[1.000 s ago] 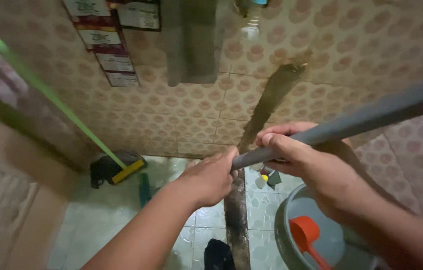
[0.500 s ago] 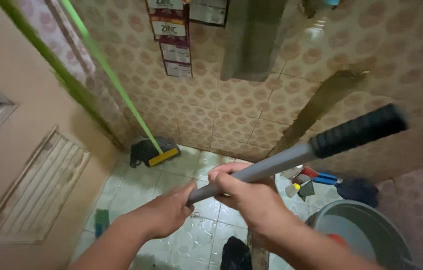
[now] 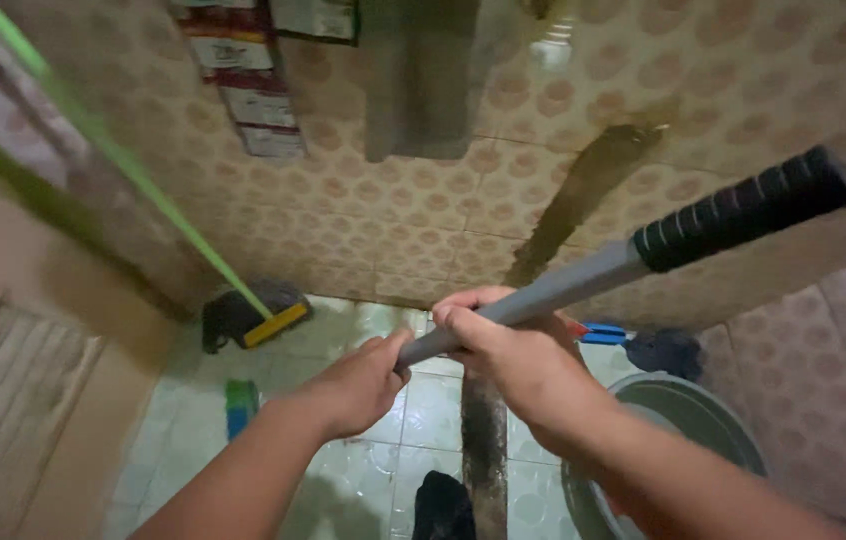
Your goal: The person mops the bathroom floor using a mop and bucket. They repeatedly dip the mop into the bucket, wring it out, and push it across the tiled floor to clean the surface.
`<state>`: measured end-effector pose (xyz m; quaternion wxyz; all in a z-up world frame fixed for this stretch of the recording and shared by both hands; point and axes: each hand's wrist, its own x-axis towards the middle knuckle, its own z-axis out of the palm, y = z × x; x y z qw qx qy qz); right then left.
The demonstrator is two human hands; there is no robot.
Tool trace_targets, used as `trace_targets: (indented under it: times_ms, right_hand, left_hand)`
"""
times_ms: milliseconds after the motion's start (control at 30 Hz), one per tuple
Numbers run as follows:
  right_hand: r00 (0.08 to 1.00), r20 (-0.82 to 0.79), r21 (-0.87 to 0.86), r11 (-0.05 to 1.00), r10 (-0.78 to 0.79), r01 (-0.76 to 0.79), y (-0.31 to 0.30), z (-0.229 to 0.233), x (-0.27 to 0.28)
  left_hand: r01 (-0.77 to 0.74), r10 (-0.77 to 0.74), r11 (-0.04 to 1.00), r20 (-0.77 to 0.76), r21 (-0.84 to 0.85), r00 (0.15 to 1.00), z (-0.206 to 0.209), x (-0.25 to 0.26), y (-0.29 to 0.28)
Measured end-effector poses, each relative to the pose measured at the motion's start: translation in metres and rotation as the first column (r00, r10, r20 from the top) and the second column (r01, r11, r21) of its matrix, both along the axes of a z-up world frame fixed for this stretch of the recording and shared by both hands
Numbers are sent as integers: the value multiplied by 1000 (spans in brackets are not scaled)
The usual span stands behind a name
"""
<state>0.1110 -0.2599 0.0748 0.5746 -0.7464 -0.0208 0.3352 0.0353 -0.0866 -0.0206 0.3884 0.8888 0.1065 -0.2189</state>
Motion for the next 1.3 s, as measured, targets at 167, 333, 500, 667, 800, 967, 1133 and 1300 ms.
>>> trace_targets:
  times_ms: [167,333,500,667,800,967,1133,1300]
  right_hand:
    - [995,59,-26,997,-76,78,-13,5,35]
    - [993,98,32,998,-58,55,-28,3,64]
    - [985,136,23,994,-110,108,-47,7,83]
    - [963,215,-32,984,-166,177,-66,19,89]
    - [942,259,-60,970,-215,237,-75,32,87]
    - [957,171,127,968,-236,216,-76,54,93]
    - [960,187,60,977,-211,203,-55,71,78]
    - [1000,0,172,985,-21,21,-37,29,51]
  left_hand:
    - [40,-38,998,40,-46,998,-4,43,-14]
    - [13,-14,1000,-30,-29,999,17,76,-33]
    - [75,-63,993,118,-93,991,-11,106,-45]
    - [87,-80,995,124,-53,989,9,127,-72]
    - [73,-70,996,77,-46,995,36,132,-84]
    - [81,-80,996,35,-34,996,72,127,-83]
    - [48,-46,999,157,-12,987,73,100,-63]
    - [-12,18,997,-79,77,997,79,44,-31]
